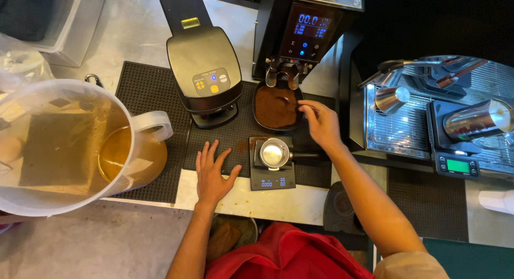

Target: The person prepares espresso shots by dosing ground coffee into a portafilter, tamping the grounds, and pulling shots into a metal pitcher. The person repeats this process multiple times, cleaning the portafilter between cycles.

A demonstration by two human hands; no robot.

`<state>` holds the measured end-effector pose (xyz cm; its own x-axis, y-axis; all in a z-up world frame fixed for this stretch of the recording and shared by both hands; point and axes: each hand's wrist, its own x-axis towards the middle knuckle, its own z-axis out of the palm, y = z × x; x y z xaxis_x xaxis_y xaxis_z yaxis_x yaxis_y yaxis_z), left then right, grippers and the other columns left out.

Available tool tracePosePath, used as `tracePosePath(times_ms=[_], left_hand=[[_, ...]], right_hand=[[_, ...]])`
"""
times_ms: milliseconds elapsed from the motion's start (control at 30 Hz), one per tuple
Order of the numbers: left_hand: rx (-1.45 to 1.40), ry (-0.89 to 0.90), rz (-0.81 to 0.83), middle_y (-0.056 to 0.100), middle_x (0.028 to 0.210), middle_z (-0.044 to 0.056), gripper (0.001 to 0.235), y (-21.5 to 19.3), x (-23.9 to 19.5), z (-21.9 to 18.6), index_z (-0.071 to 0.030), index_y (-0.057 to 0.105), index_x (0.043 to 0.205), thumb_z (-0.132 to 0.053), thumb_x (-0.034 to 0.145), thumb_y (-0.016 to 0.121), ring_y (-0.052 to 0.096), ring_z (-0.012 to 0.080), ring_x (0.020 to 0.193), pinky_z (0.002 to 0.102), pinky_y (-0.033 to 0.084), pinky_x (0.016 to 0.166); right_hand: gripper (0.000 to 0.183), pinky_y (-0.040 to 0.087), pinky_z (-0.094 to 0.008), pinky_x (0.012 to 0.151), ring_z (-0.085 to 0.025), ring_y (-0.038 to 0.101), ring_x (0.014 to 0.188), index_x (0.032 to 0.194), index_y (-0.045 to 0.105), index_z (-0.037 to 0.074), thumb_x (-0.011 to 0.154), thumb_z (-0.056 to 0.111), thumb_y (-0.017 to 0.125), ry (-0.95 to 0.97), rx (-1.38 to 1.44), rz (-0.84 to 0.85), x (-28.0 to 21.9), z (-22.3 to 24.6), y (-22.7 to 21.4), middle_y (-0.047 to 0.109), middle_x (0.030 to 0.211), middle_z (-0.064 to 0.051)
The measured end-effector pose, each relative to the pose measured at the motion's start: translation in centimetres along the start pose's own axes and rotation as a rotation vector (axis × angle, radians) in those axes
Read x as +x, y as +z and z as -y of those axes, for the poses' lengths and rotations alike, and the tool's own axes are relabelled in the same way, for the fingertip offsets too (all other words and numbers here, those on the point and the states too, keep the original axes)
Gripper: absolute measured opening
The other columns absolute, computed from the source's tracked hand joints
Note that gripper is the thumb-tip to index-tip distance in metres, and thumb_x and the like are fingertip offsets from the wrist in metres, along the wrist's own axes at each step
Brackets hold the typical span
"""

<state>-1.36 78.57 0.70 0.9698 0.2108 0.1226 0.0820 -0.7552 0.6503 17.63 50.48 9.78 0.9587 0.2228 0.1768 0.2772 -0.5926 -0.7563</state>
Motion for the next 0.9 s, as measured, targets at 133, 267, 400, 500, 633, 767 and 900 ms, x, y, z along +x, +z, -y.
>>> tracePosePath(times_ms=[133,267,400,500,633,767,900], left_hand=[[0.017,0.017,-0.014,0.046,0.162,0.008,0.056,0.3,-0.1,0.2,-0.023,0.067,0.134,-0.056,0.089,0.072,0.030,0.0323,0.158,0.052,0.015,0.130],[0.021,0.014,-0.024,0.047,0.161,0.008,0.056,0.3,0.0,0.2,-0.023,0.068,0.133,-0.056,0.089,0.072,0.031,0.0320,0.158,0.052,0.015,0.130],[0.014,0.011,-0.034,0.047,0.161,0.007,0.055,0.3,0.0,0.1,-0.023,0.068,0.133,-0.056,0.089,0.073,0.031,0.0313,0.158,0.052,0.015,0.130],[0.007,-0.003,-0.023,0.048,0.161,0.007,0.055,0.1,0.0,0.0,-0.023,0.069,0.132,-0.057,0.090,0.072,0.031,0.0309,0.157,0.051,0.016,0.130],[-0.001,0.005,-0.025,0.048,0.161,0.008,0.055,0.1,0.0,0.0,-0.022,0.069,0.132,-0.058,0.090,0.072,0.031,0.0316,0.157,0.052,0.015,0.130],[0.006,0.011,-0.022,0.047,0.161,0.008,0.057,0.2,0.0,0.2,-0.022,0.068,0.133,-0.058,0.089,0.072,0.031,0.0316,0.158,0.052,0.015,0.130],[0.011,0.020,-0.026,0.047,0.161,0.008,0.056,0.1,-0.1,0.2,-0.021,0.068,0.133,-0.058,0.090,0.071,0.031,0.0320,0.158,0.052,0.016,0.130]], right_hand=[[0.019,0.056,-0.041,0.079,-0.027,0.071,0.077,0.116,0.076,0.006,0.107,0.002,0.060,0.064,-0.018,-0.066,0.9,-0.8,-0.4,0.076,0.090,-0.014],[0.020,0.054,-0.024,0.065,-0.012,0.061,0.064,0.111,0.072,0.005,0.109,0.009,0.053,0.377,0.259,-0.073,2.7,-4.6,1.7,0.071,0.078,-0.005],[0.024,0.058,-0.017,0.054,-0.006,0.061,0.059,0.117,0.071,-0.001,0.108,0.011,0.052,0.552,0.466,-0.054,3.1,-6.6,2.1,0.072,0.079,-0.005],[0.024,0.060,-0.018,0.056,-0.005,0.062,0.060,0.118,0.070,-0.002,0.108,0.012,0.053,0.514,0.486,-0.059,2.3,-3.6,-0.1,0.070,0.079,-0.004],[0.023,0.060,-0.019,0.060,-0.006,0.062,0.061,0.119,0.069,-0.003,0.110,0.010,0.052,0.433,0.426,-0.041,1.7,-1.4,-2.9,0.068,0.079,-0.003],[0.023,0.054,-0.020,0.063,-0.010,0.062,0.062,0.117,0.072,0.002,0.110,0.010,0.052,0.365,0.351,0.022,-0.5,4.6,-6.1,0.067,0.077,-0.004],[0.024,0.051,-0.023,0.071,-0.015,0.061,0.066,0.116,0.074,0.002,0.109,0.007,0.052,0.277,0.281,0.108,-3.9,8.7,-7.4,0.066,0.075,-0.007]])
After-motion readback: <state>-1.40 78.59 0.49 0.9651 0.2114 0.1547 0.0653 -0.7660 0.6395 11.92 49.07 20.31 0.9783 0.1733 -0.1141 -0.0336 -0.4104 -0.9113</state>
